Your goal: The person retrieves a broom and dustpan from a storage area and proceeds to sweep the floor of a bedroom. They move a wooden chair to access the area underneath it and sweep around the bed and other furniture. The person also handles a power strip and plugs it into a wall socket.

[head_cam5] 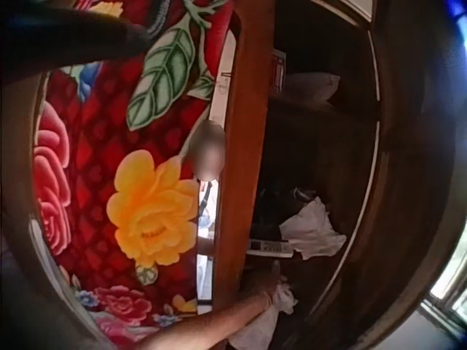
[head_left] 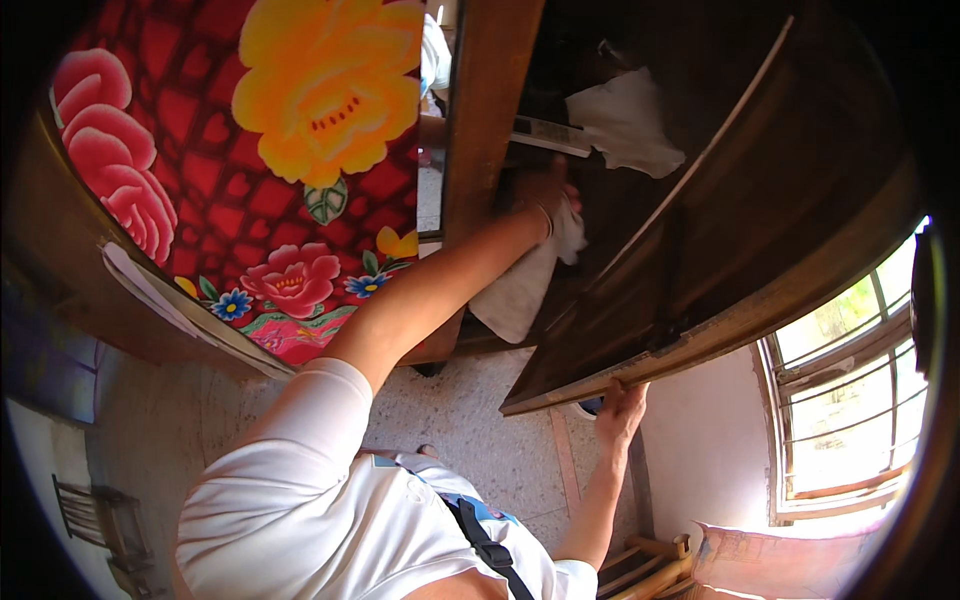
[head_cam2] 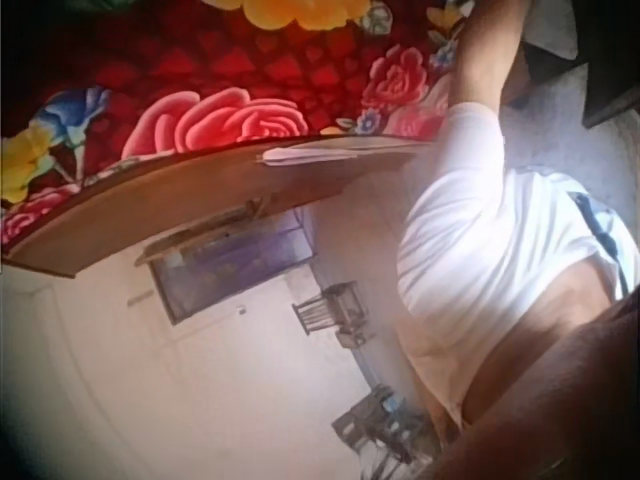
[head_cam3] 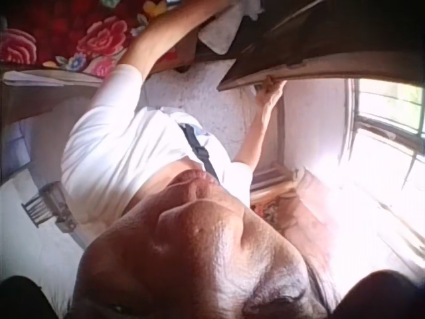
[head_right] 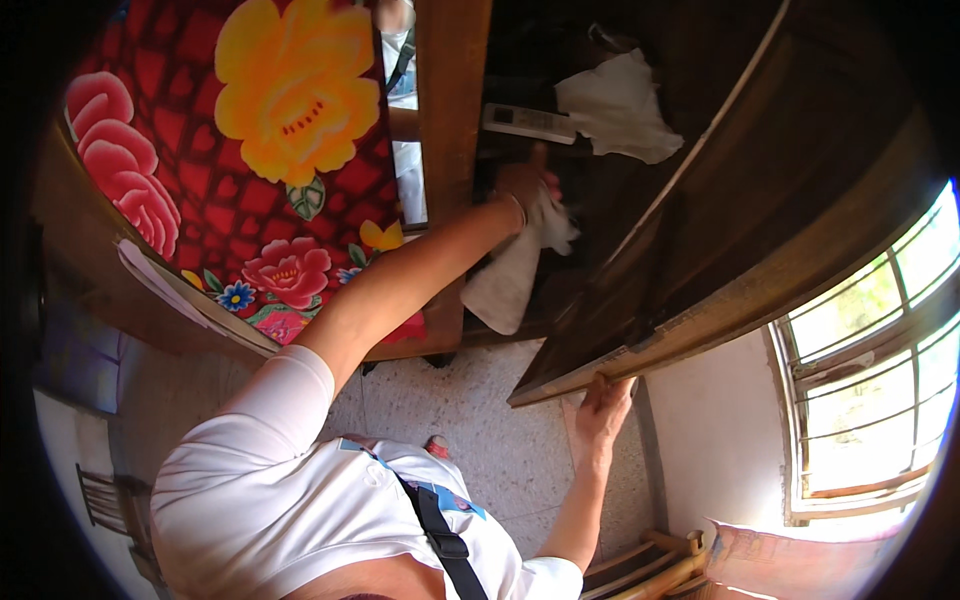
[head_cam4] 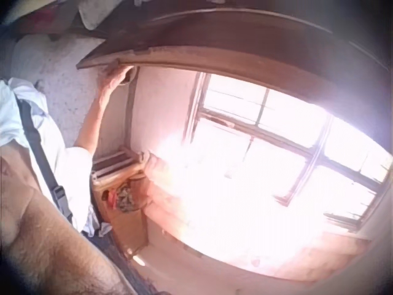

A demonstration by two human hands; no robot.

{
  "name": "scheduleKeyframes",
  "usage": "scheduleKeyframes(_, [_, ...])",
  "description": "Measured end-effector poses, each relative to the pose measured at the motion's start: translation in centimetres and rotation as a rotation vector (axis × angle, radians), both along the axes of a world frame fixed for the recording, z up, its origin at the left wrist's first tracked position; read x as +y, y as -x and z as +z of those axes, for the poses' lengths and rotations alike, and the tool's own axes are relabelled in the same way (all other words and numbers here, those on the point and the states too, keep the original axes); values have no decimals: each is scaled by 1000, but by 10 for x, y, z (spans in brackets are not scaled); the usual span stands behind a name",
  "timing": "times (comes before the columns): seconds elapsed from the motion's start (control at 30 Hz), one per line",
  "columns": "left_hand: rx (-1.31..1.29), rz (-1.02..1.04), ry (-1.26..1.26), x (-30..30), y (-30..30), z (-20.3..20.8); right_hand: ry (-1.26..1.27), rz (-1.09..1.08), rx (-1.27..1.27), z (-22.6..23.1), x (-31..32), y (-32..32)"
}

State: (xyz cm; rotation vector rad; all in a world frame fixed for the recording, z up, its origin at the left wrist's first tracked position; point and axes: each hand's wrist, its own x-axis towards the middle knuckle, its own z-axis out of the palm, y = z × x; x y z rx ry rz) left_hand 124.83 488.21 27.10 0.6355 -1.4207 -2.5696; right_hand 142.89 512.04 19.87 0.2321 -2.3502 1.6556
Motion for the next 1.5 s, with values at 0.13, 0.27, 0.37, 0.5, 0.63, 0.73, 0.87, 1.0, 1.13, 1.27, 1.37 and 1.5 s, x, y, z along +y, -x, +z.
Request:
scheduleKeyframes(0.13, [256, -299, 563, 1, -86, -41, -167, -1, 132, -22, -30, 12])
scheduleKeyframes(0.27, [323, -532, 1012, -46, -185, -120, -56, 115, 207, -4, -109, 15])
scheduleKeyframes(0.37, [114, -502, 974, -91, -271, -165, 91, 278, 168, -13, -166, 30])
scheduleKeyframes(0.5, [-292, -401, 761, -132, -361, -184, -67, 235, 346, -86, -200, 125])
scheduleKeyframes(0.63, [-239, -152, 692, -170, -435, -200, -47, 87, 425, -99, -229, 137])
scheduleKeyframes(0.73, [-214, -2, 668, -207, -496, -198, -258, -82, 689, -134, -231, 123])
scheduleKeyframes(0.87, [-265, 250, 545, -255, -594, -213, -675, 17, 380, -246, -278, 17])
scheduleKeyframes(1.0, [-340, 396, 479, -300, -684, -236, -1181, 1052, 10, -305, -384, -201])
scheduleKeyframes(1.13, [-397, 567, 360, -345, -759, -222, -6, 1040, -1656, -271, -522, -372])
scheduleKeyframes(1.27, [-372, 770, 341, -396, -810, -221, -303, 1815, -1262, -227, -631, -458])
scheduleKeyframes(1.37, [-401, 907, 356, -441, -846, -229, -488, 2131, -1014, -210, -698, -504])
scheduleKeyframes(1.5, [-359, 1108, 347, -513, -899, -242, -676, 2431, -814, -199, -796, -560])
